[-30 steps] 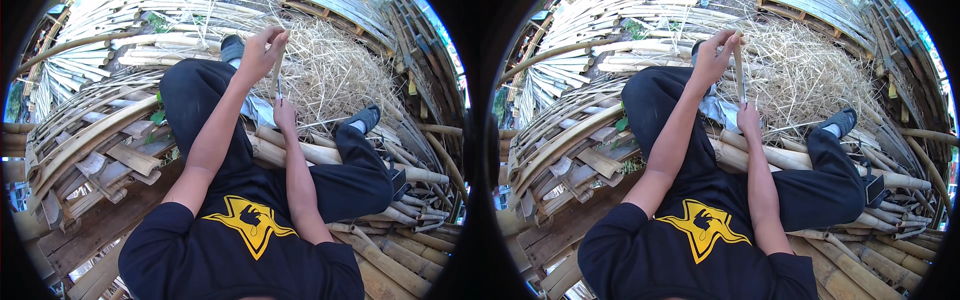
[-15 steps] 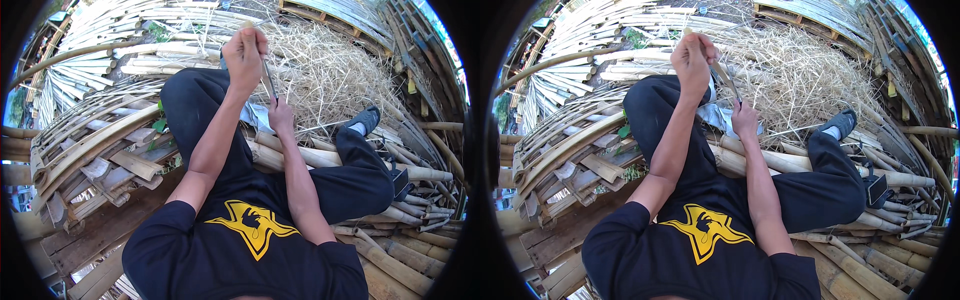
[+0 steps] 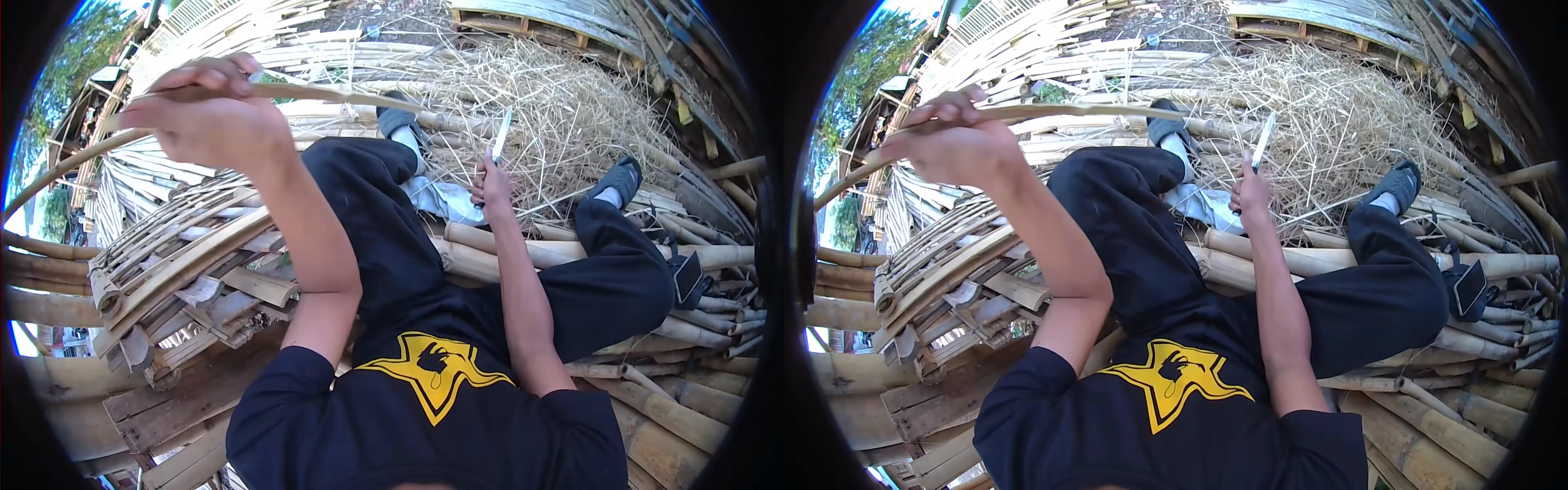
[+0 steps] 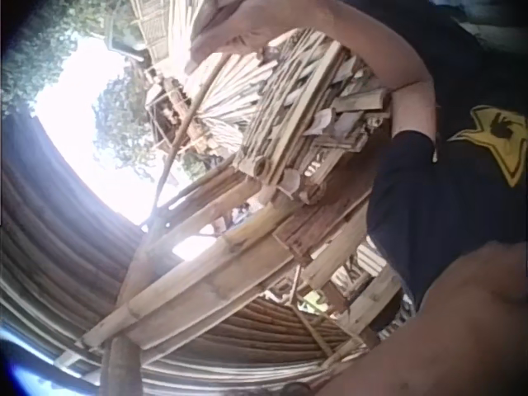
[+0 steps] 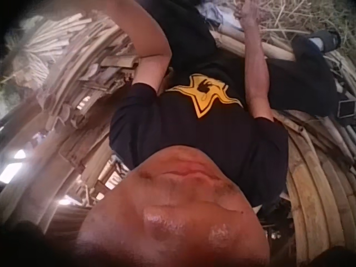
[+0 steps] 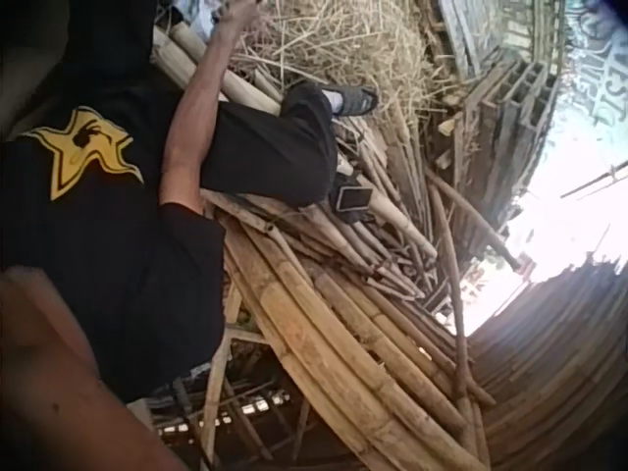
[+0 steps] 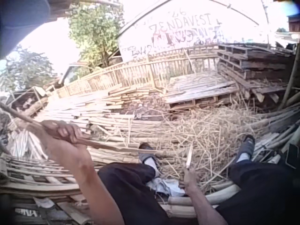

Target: The person shaves a thin strip of bamboo using a knife.

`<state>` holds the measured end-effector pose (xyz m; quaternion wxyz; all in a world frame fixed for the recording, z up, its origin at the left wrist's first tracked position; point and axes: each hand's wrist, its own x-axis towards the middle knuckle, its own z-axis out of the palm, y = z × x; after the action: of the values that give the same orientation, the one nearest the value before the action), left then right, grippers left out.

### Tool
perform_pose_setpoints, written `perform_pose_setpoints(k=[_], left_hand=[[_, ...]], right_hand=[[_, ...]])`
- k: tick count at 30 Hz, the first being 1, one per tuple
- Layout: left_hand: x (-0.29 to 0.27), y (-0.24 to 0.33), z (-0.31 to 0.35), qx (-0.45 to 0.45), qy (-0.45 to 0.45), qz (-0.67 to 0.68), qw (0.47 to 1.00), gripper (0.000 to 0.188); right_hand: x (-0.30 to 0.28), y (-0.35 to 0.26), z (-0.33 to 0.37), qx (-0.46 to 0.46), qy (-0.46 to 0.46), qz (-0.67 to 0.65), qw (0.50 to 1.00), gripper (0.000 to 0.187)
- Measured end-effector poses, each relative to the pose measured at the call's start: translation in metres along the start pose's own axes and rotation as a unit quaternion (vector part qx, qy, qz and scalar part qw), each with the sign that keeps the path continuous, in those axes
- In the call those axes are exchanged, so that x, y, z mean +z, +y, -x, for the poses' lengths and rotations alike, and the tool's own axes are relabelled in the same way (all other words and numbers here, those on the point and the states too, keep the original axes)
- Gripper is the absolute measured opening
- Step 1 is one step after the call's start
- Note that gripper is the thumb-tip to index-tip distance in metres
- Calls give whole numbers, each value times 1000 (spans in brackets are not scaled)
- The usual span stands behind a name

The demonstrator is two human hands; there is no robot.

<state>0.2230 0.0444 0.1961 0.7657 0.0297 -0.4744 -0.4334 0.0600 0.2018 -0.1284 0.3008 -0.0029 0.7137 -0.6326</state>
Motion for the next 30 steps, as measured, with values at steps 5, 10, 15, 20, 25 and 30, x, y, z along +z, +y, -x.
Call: perform_pose_setpoints(k=[5, 10, 15, 20, 25, 30], left_hand=[[-23, -24, 49, -141, 33, 94, 985, 57], [-54, -38, 78, -199, -83, 280, 936, 58], [-71, -32, 95, -220, -154, 167, 949, 70], [-100, -28, 119, -409, -15, 230, 883, 66], [-102, -17, 134, -481, -30, 295, 825, 68], [-119, -3, 139, -470, -37, 282, 836, 63]], right_hand=[[1, -45, 43, 148, -188, -243, 940, 64], [-14, -48, 16, 133, -118, -371, 912, 45], [-52, -68, -20, 113, -49, -415, 901, 12], [-89, -157, -11, -75, -59, -360, 928, 16], [-138, -263, 10, -267, -82, -242, 929, 16], [-186, -331, -4, -304, -65, -202, 929, 16]])
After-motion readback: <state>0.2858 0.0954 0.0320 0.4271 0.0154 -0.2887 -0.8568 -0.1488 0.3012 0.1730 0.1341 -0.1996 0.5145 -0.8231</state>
